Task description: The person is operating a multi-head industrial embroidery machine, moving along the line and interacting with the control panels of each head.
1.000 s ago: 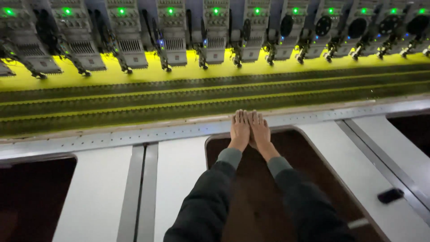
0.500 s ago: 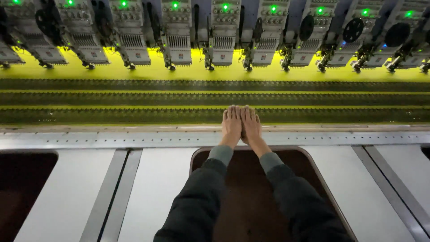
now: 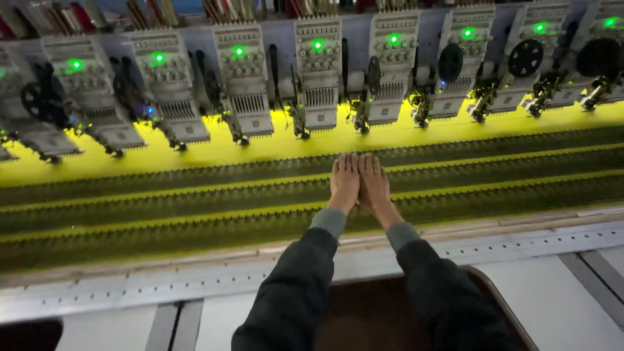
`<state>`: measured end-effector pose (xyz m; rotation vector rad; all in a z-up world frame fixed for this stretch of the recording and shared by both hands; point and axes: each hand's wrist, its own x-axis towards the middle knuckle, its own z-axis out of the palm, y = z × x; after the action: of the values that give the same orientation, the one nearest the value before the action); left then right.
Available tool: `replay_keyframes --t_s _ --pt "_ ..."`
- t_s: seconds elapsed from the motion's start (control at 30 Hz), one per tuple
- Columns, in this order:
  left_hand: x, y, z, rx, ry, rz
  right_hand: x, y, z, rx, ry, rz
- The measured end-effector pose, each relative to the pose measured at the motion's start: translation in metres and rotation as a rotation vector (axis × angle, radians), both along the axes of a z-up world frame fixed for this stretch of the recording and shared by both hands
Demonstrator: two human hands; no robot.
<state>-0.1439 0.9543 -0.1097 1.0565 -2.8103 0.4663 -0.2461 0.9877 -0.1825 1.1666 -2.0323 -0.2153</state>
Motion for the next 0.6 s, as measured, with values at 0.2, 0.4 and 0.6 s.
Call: replay_keyframes --t_s 0.2,0.4,0.6 --pt "-0.082 -0.106 -0.023 0.135 0.018 -0.078 -0.049 -0.069 0.025 -0.105 0.076 -0.005" --pt "-0.116 -0.155 -0.006 0.092 0.087 -0.052 -0.122 -0.148 0.012 0.03 -0.322 0.094" --pt "-0.192 -0.233 -0.043 0.097 0.211 -0.017 -0.273 -0.281 -0.101 -0.039 -0.254 0.163"
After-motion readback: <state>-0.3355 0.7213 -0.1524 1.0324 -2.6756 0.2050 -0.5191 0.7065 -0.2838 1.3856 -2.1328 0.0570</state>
